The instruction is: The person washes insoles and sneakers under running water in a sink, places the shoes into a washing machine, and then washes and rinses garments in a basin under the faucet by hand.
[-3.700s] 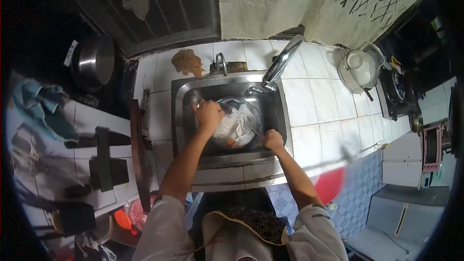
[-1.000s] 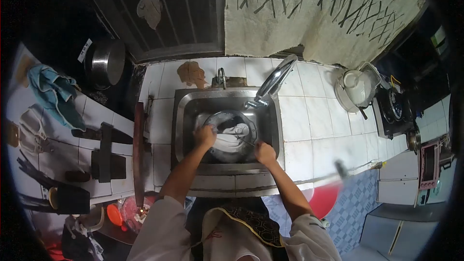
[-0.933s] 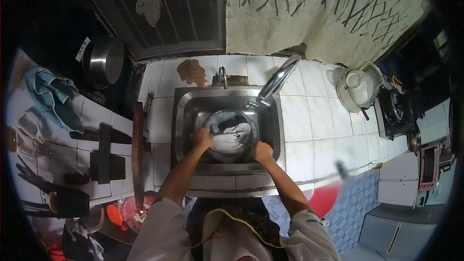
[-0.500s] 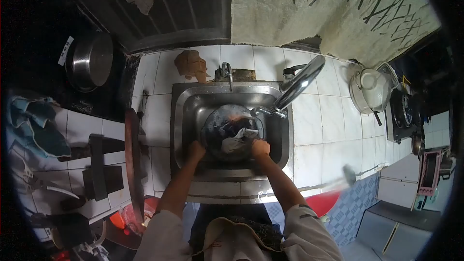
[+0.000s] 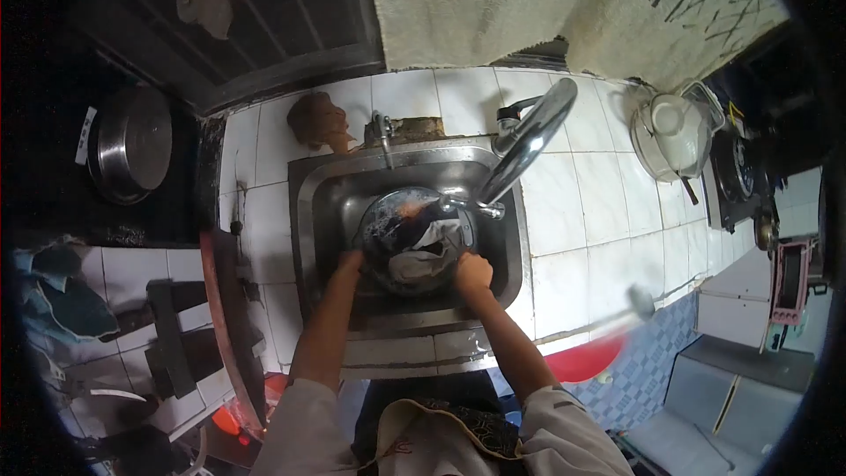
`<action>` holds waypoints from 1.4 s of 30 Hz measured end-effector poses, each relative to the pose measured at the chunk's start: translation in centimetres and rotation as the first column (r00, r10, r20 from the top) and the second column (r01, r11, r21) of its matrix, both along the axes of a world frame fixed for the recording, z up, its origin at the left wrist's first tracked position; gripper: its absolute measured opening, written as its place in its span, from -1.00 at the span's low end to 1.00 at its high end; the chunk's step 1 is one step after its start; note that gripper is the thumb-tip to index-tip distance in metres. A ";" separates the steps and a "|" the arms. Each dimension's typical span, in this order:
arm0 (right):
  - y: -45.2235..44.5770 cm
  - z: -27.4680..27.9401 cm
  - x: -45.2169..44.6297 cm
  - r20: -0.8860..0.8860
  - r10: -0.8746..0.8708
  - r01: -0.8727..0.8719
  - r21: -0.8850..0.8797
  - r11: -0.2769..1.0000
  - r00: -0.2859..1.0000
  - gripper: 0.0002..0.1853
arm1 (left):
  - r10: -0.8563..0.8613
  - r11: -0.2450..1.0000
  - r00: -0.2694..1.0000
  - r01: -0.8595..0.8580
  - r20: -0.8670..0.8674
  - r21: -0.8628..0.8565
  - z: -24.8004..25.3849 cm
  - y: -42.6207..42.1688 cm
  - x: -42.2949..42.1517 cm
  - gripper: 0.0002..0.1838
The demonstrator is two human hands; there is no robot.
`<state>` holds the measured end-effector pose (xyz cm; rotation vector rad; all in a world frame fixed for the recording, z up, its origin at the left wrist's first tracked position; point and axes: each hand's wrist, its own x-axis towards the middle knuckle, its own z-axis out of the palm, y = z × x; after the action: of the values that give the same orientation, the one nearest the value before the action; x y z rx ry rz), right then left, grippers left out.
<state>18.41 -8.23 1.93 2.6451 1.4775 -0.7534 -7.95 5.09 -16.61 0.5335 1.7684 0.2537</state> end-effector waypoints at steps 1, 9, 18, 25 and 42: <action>0.3 -0.3 -0.1 0.003 -0.007 0.007 -0.030 1.000 1.000 -0.76 | -0.014 1.000 1.000 0.014 -0.005 0.000 2.8 -0.3 0.6 -0.60; 0.4 -2.4 -0.5 -0.054 -0.018 0.017 -0.008 1.000 0.998 -0.79 | -0.103 0.993 0.994 0.100 -0.044 -0.058 9.2 -1.5 2.7 -0.62; 0.2 -2.5 0.0 -0.068 0.033 -0.032 0.018 0.999 0.997 -0.80 | -0.092 0.994 0.996 0.091 -0.012 -0.065 13.1 -2.3 4.2 -0.71; 0.4 -1.1 0.1 -0.098 0.042 -0.043 -0.003 0.999 0.994 -0.80 | 0.032 0.999 0.996 -0.032 0.083 0.001 6.4 -2.8 2.7 -0.85; 1.2 -0.8 -0.1 -0.055 0.057 -0.061 -0.059 0.996 0.997 -0.78 | 0.139 0.987 0.975 -0.122 0.172 -0.107 13.4 -3.5 4.7 -0.47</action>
<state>18.27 -6.99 1.16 2.5448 1.5122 -0.8557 -3.28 1.61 -3.20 0.3155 1.6332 0.2981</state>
